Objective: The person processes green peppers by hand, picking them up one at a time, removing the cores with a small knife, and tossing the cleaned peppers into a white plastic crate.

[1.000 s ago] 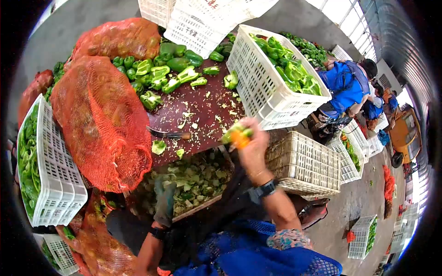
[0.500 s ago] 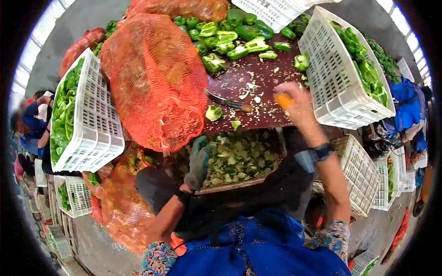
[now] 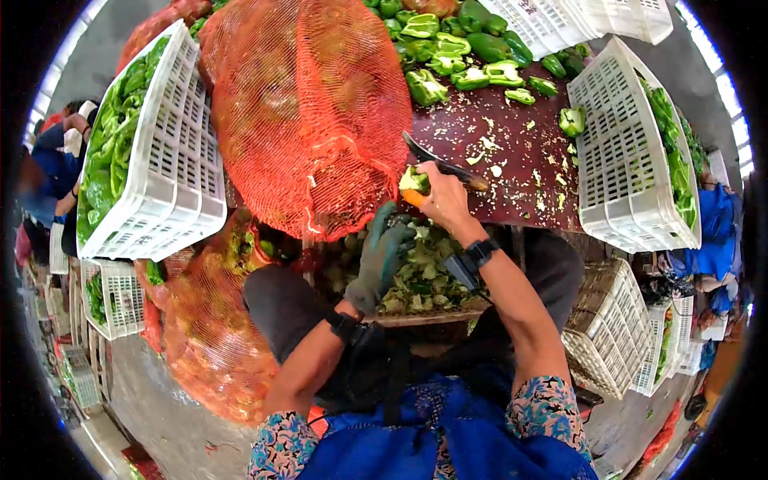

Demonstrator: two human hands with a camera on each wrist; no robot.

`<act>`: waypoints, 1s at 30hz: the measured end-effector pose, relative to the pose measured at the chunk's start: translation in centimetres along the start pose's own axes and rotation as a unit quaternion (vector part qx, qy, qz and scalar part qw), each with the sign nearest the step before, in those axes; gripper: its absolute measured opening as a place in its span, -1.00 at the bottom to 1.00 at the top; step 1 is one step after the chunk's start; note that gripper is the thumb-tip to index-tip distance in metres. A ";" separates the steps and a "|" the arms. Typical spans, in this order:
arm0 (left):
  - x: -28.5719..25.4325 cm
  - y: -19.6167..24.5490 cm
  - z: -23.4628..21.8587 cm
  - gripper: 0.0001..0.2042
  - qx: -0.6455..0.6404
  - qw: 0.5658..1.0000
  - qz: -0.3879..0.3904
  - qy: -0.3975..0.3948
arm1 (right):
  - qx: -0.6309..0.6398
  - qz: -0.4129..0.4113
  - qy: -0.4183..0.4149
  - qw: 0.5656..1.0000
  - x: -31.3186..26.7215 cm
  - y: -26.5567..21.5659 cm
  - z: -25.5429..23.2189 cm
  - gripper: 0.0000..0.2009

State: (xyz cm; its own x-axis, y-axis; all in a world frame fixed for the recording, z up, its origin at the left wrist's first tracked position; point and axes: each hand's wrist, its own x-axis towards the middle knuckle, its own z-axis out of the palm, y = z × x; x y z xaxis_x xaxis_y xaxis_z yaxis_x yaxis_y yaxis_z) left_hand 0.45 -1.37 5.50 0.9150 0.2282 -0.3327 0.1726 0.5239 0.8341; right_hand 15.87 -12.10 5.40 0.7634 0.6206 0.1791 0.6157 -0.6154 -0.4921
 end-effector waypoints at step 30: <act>-4.0 3.3 -1.7 -0.29 0.202 0.956 -0.072 -0.199 | 0.355 -0.081 -0.101 0.926 -8.8 -3.6 -2.5 -0.80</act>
State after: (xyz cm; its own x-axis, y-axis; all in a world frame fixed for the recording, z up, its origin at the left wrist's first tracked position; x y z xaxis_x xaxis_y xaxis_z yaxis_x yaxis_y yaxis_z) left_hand -3.19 0.85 8.87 0.9237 -0.1950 -0.3299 0.3602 0.1482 0.9210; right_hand 7.39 -16.57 7.72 0.5765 0.7987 0.1722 0.3811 -0.0764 -0.9214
